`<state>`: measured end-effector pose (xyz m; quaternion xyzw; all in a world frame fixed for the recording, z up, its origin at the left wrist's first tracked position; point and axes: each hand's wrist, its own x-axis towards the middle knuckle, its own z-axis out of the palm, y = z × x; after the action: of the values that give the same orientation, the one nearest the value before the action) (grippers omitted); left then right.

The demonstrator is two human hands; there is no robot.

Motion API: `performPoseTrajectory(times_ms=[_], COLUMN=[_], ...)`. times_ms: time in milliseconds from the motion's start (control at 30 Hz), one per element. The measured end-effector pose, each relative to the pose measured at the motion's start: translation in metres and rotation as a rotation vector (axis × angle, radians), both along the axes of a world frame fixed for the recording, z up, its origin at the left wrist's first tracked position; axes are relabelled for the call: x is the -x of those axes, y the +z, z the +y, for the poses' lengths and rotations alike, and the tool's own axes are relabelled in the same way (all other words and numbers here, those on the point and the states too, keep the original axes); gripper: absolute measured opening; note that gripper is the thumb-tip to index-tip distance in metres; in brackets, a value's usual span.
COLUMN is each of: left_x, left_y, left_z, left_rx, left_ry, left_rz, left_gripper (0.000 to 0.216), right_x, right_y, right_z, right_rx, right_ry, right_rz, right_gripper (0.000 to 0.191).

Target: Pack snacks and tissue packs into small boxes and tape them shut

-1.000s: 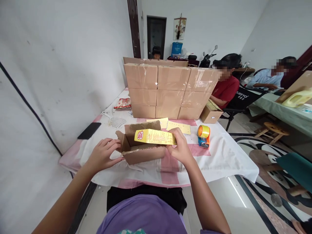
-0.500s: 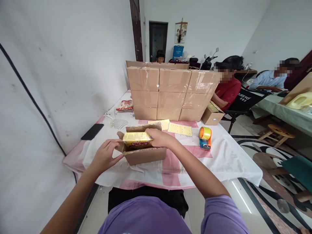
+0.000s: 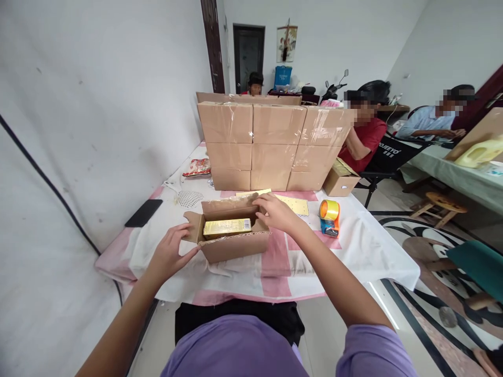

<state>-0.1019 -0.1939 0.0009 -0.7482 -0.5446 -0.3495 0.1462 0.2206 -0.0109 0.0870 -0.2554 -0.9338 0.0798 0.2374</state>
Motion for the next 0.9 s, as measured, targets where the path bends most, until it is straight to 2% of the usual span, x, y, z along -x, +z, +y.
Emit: performPoseTrajectory(times_ms=[133, 233, 333, 433, 500, 733, 833, 900], left_x=[-0.003, -0.009, -0.012, -0.012, -0.009, 0.003, 0.001, -0.002], left_y=[-0.003, -0.005, -0.007, -0.009, -0.010, -0.010, -0.009, -0.009], left_z=[0.002, 0.006, 0.013, 0.021, 0.026, 0.032, 0.039, 0.046], left_rx=[0.020, 0.062, 0.173, 0.303, 0.327, 0.341, 0.330, 0.351], left_ry=[-0.030, -0.101, -0.159, -0.126, -0.118, -0.233, -0.211, -0.177], left_rz=[-0.095, -0.268, -0.377, -0.354, -0.341, -0.297, -0.363, -0.449], left_gripper=[0.043, 0.064, 0.073, 0.067, 0.064, 0.056, 0.062, 0.073], right_x=[-0.021, -0.023, -0.022, -0.021, -0.021, -0.023, -0.017, -0.009], right_y=[-0.031, -0.049, -0.058, -0.061, -0.060, -0.059, -0.064, -0.067], right_z=[0.001, -0.006, -0.012, -0.014, -0.015, -0.028, -0.023, -0.014], right_rx=[0.138, 0.225, 0.335, 0.426, 0.407, 0.225, 0.280, 0.419], right_ry=[-0.064, -0.057, -0.056, -0.028, 0.014, 0.023, -0.064, -0.129], right_rz=[0.273, 0.473, 0.664, 0.579, 0.439, 0.278, 0.397, 0.500], right_gripper=[0.058, 0.064, 0.063, 0.037, 0.029, 0.033, 0.043, 0.057])
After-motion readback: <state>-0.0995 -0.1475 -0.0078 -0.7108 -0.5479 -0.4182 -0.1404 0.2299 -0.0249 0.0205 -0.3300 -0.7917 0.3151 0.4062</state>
